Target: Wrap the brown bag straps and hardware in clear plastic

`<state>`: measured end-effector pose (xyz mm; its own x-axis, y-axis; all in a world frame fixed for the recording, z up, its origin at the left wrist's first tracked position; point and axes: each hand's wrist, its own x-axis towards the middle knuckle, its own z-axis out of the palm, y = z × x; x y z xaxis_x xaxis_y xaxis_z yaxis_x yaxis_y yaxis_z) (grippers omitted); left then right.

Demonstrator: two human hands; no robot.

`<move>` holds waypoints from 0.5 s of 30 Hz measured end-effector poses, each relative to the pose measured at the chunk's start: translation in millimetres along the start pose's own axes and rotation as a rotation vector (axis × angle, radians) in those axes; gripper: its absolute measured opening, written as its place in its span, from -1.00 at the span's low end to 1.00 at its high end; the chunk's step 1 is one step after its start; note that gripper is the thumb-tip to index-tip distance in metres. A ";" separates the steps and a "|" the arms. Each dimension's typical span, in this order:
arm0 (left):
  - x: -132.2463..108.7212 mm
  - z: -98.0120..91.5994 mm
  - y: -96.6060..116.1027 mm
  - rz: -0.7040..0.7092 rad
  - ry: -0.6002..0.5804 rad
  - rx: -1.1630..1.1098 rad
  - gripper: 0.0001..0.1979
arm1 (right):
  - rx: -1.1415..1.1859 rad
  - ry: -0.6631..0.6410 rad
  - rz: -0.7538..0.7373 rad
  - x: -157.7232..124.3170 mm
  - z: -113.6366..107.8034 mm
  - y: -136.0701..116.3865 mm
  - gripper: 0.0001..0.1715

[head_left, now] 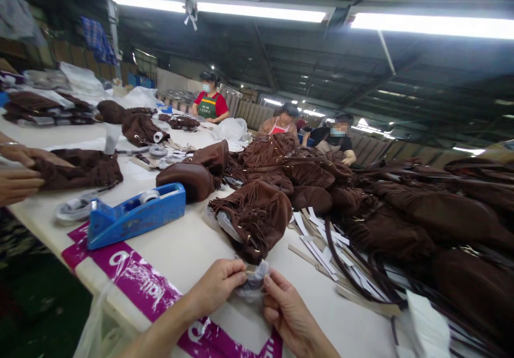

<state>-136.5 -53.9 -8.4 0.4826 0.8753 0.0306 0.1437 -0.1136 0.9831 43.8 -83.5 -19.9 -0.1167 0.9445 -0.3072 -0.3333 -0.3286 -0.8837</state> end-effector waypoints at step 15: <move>-9.3 -8.9 -0.4 0.135 0.064 0.120 -0.72 | -1.178 -0.458 -0.641 3.3 5.5 -65.9 -0.62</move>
<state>-148.7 -57.8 -7.5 0.4487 0.8761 0.1764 0.1848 -0.2841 0.9408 60.2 -58.7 39.3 -0.6095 0.7692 0.1922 0.4934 0.5577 -0.6674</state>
